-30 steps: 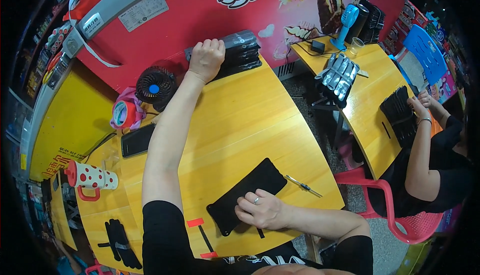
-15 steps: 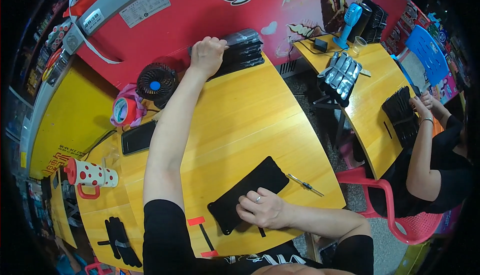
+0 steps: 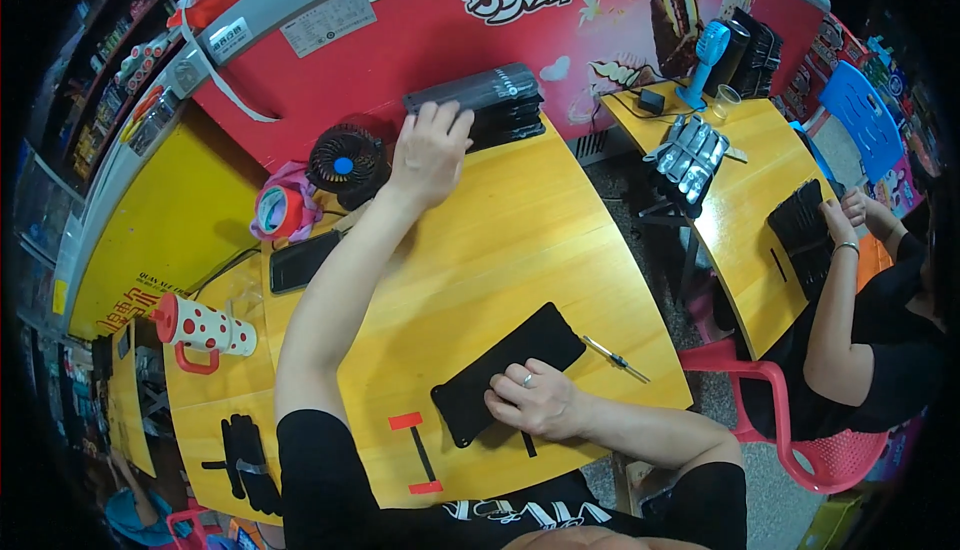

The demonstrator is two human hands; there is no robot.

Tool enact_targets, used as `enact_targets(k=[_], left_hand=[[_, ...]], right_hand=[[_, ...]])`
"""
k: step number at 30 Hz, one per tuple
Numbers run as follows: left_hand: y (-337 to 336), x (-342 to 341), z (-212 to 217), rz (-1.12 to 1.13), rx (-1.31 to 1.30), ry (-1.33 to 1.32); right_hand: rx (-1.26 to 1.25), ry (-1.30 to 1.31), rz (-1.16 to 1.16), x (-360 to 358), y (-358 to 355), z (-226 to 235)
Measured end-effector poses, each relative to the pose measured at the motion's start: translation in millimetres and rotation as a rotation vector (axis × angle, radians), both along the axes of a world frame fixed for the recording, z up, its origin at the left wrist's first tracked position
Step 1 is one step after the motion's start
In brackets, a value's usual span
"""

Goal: Organizing and stacking black fabric straps onto a table.

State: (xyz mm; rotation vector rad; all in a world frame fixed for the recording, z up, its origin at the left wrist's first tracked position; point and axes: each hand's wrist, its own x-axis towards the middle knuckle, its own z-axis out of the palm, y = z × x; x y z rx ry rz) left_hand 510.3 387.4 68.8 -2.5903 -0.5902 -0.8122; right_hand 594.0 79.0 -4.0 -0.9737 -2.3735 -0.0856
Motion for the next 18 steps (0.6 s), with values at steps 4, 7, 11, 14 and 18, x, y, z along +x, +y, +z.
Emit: enact_targets(k=[4,7,11,14,18], left_hand=[[9.5,-13.2,-1.7,0.057,-0.018,0.034],[40.9,0.1,-0.6,0.111,-0.051,0.026],[49.5,34.0,4.3,0.194,-0.066,0.162],[47.1,52.1,10.1,0.257,-0.097,0.272],[64.5,59.5,-1.0,0.265,-0.065,0.247]], right_hand=[[-0.017,-0.008,0.031,-2.2,0.1,2.4],[-0.029,-0.017,0.027,-4.7,0.9,-0.1],[-0.044,-0.023,0.011,-3.9,0.3,-1.0],[-0.057,-0.008,0.000,-2.6,0.5,-1.9],[-0.031,0.025,0.016,-3.1,1.3,-2.0]])
